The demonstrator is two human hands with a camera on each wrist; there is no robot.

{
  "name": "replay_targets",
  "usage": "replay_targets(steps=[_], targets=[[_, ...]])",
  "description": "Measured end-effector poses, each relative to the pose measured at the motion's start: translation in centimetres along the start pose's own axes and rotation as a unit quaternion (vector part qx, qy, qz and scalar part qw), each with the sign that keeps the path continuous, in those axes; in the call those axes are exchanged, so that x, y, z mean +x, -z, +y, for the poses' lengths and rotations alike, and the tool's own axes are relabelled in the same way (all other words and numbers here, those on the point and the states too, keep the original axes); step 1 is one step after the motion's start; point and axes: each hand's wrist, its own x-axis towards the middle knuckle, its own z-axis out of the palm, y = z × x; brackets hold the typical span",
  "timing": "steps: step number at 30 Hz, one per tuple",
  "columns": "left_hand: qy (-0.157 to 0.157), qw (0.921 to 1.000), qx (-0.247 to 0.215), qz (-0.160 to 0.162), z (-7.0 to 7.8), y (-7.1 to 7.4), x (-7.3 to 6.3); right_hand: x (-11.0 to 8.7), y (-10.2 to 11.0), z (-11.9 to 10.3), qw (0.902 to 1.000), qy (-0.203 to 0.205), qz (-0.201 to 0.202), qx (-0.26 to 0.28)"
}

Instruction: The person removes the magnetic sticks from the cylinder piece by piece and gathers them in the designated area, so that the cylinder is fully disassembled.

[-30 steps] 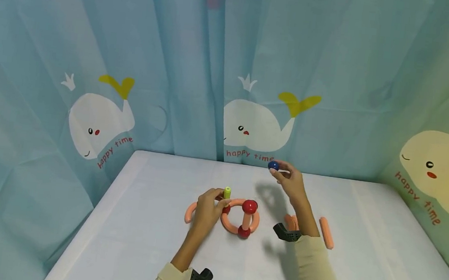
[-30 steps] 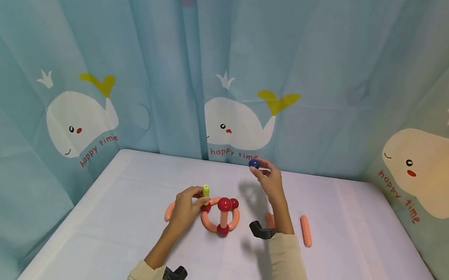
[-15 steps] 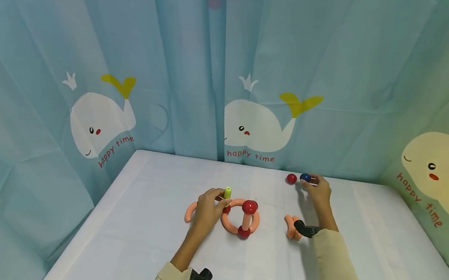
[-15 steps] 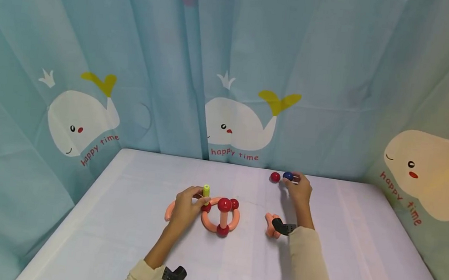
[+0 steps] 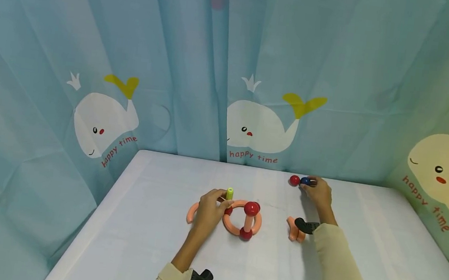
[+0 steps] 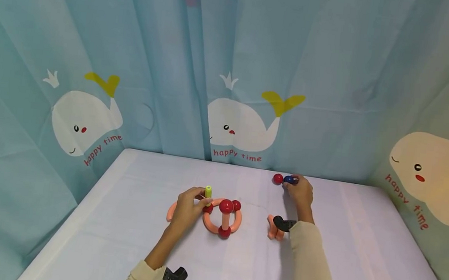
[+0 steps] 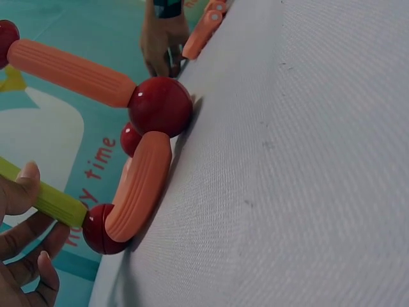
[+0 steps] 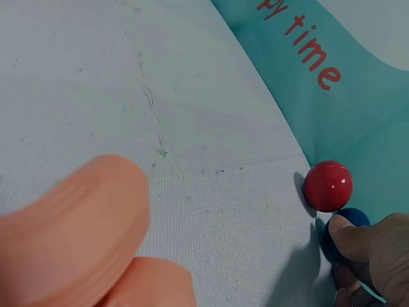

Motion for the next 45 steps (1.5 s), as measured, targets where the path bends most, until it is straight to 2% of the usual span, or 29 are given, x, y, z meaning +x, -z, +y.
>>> replay_targets(steps=[11, 19, 26, 29, 34, 40, 45], targets=[[-0.026, 0.9996, -0.001, 0.009, 0.1, 0.0, 0.1, -0.5, 0.8, -0.3, 0.9999, 0.001, -0.007, 0.010], [-0.014, 0.9998, -0.005, -0.011, -0.1, 0.0, 0.2, -0.4, 1.1, -0.1, 0.9993, -0.006, -0.020, 0.031], [-0.008, 0.9996, -0.005, -0.027, -0.3, 0.3, 0.2, -0.8, 1.3, -0.1, 0.9970, -0.040, -0.028, 0.059], [-0.007, 0.9996, 0.000, -0.026, -0.3, 0.6, 0.2, -1.2, 1.6, -0.3, 0.9959, -0.050, -0.010, 0.075], [-0.014, 0.9997, -0.008, -0.019, 0.0, 1.2, 0.3, -2.2, 2.2, -1.2, 0.9896, -0.045, 0.049, 0.128], [-0.032, 0.9988, -0.034, -0.014, 0.0, 1.8, 0.5, -3.6, 3.2, -3.3, 0.9797, -0.003, 0.118, 0.162], [-0.042, 0.9987, -0.021, -0.018, 0.3, 2.7, 0.5, -4.8, 3.4, -5.3, 0.9716, 0.043, 0.146, 0.181]])
